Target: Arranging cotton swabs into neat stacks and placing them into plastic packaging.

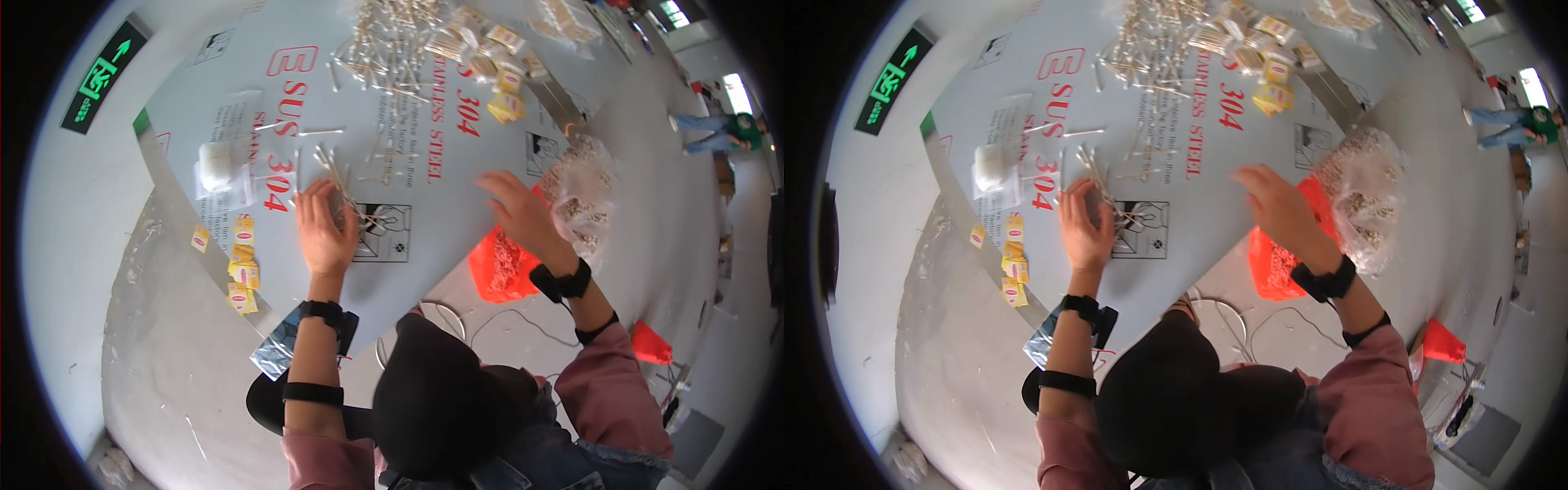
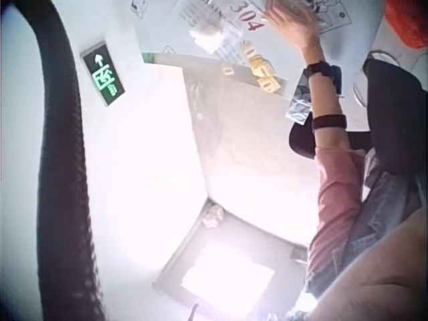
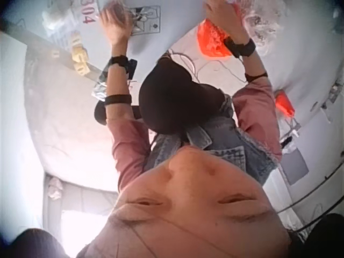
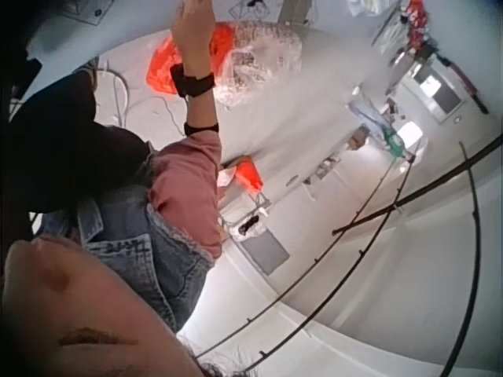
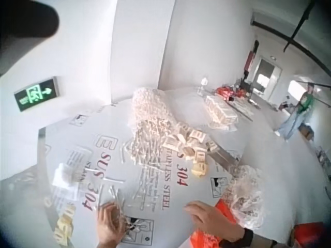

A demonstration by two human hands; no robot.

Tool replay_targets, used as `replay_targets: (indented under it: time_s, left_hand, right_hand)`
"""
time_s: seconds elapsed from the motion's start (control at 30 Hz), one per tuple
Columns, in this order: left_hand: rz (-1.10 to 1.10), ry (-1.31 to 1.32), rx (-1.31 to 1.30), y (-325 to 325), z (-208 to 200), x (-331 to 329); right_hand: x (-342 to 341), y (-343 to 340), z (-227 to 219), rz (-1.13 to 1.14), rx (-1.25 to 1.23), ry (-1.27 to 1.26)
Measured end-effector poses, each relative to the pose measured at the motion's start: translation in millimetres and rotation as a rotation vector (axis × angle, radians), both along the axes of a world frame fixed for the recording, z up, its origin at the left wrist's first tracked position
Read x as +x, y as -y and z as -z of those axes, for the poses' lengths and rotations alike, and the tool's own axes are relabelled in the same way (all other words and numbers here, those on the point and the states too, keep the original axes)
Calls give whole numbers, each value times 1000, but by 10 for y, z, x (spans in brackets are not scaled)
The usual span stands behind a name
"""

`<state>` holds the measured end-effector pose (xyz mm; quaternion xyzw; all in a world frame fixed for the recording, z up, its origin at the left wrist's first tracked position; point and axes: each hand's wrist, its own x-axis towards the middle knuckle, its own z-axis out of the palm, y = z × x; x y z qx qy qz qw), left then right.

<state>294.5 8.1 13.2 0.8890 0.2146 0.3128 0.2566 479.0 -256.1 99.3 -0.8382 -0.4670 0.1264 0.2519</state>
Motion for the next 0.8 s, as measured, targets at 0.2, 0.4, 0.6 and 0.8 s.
replay_targets:
  time_s: [0.2, 0.4, 0.6, 0.8]
  left_hand:
    - [-7, 32, -66, 60, -24, 78]
    - [-33, 34, -126, 16, -48, 47]
    - [-52, 80, -241, 15, -43, 15]
    - [-184, 16, -207, 28, -94, 47]
  right_hand:
    - [64, -1316, 107, -291, 57, 222]
    - [426, -1695, 268, -472, 30, 368]
    - [469, -1698, 413, -261, 33, 54]
    - [496, -2168, 507, -80, 142, 171]
